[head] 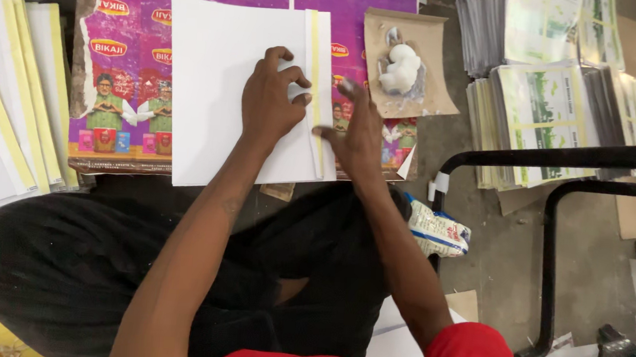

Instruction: The person sits on the floor and assembles notebooks by inserting a stack of white pages into a cover, then applying a strip of glue along the spine and pressing the pages to secure them. The person repeats this process for multiple notebooks.

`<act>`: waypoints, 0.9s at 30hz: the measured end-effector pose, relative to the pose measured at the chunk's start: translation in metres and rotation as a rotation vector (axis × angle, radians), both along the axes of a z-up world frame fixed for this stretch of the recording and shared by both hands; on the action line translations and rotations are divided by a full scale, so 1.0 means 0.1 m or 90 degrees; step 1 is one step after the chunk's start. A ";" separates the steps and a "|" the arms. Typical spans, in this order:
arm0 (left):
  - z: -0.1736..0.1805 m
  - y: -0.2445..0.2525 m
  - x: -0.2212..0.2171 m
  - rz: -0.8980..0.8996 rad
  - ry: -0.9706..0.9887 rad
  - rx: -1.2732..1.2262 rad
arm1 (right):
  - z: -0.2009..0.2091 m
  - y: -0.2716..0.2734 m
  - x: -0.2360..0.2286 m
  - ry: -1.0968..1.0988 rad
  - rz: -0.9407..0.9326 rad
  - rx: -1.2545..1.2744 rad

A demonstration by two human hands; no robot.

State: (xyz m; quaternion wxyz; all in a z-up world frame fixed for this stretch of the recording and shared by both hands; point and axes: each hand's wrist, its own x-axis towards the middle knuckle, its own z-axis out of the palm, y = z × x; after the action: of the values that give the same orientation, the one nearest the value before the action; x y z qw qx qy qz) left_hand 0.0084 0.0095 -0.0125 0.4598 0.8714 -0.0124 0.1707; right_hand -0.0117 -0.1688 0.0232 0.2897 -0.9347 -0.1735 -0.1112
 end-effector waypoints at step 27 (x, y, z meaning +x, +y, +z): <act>-0.28 0.19 0.20 -0.040 0.041 -0.132 | 0.03 -0.11 -0.86 0.071 0.177 0.057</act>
State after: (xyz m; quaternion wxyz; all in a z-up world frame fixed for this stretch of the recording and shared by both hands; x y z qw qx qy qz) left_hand 0.0283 0.0287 -0.0407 0.5529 0.8232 -0.0072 0.1284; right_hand -0.0975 -0.1794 0.0262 0.3531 -0.8924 -0.2798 -0.0260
